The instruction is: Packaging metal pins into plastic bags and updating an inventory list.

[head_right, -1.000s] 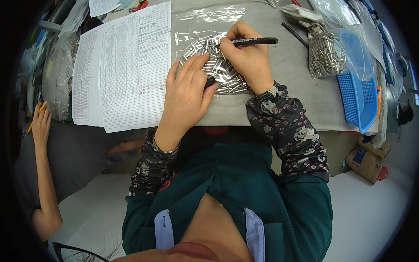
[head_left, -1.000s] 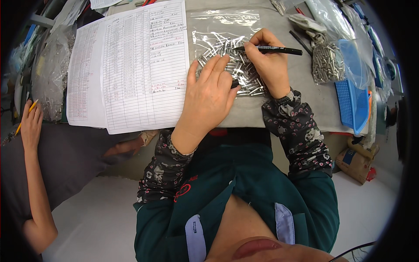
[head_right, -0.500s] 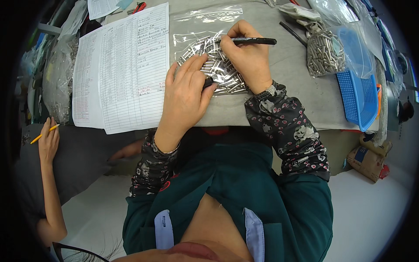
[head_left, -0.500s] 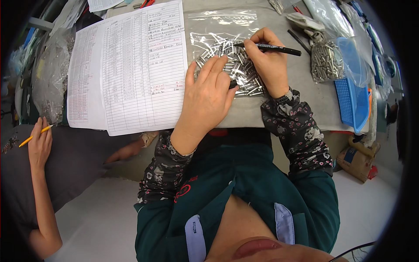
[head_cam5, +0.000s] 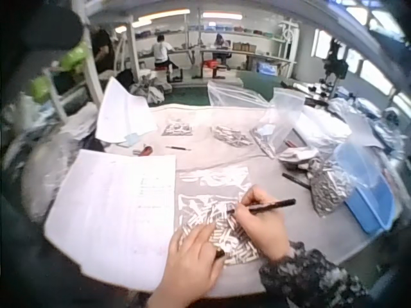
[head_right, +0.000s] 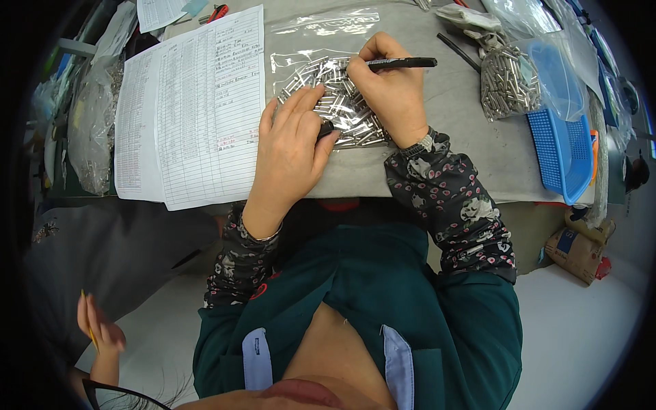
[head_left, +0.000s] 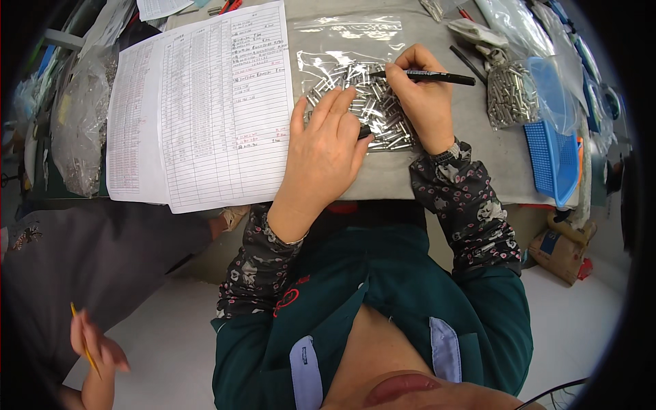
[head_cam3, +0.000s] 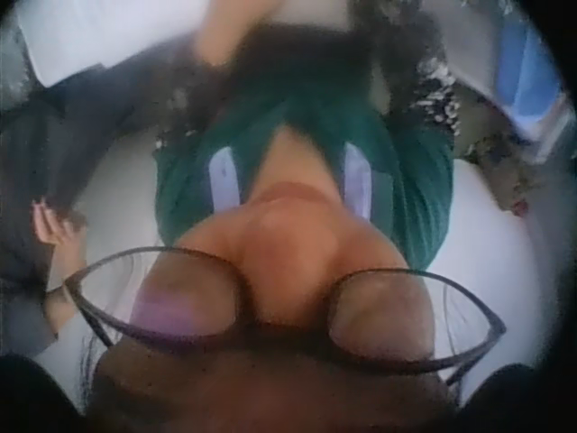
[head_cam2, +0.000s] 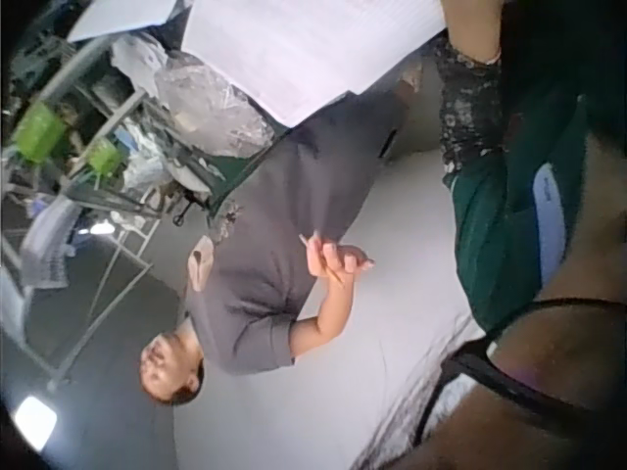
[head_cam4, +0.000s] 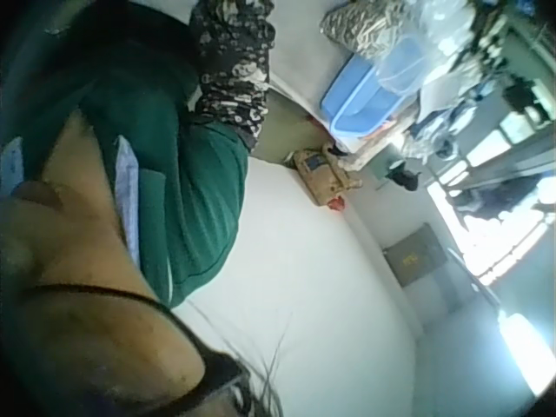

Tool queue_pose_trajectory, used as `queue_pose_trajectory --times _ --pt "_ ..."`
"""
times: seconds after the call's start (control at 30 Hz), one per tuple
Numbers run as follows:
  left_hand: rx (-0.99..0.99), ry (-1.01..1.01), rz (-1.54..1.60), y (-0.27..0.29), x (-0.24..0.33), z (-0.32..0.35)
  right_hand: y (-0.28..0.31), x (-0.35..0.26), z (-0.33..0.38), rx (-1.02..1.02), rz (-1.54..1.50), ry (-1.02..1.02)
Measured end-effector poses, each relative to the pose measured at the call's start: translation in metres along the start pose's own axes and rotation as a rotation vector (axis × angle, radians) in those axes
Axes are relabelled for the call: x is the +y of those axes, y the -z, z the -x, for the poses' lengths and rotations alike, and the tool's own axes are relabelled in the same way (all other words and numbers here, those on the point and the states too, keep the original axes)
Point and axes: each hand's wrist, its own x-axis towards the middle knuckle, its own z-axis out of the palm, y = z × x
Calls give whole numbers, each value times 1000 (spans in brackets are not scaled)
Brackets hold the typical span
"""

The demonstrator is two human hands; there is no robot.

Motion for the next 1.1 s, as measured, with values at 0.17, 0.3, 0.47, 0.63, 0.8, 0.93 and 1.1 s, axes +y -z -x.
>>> queue_pose_trajectory --times 0.17,0.3,0.47,0.63,0.8,0.93,1.1 --pt "1 12 9 1 1 0 7 -6 1 35 -67 -57" --pt "28 -58 -11 8 4 -2 5 -3 4 72 -124 -25" --pt "32 -62 53 4 3 -3 0 -5 8 -28 -88 -35" --pt "10 -64 17 5 1 -1 -2 -8 7 -102 17 -12" --pt "28 -72 13 4 0 0 -6 -2 8 -79 -11 39" --pt "38 -80 13 3 -1 1 -7 -1 7 -74 15 31" --pt "29 -82 10 3 0 0 -7 2 7 -84 18 37"
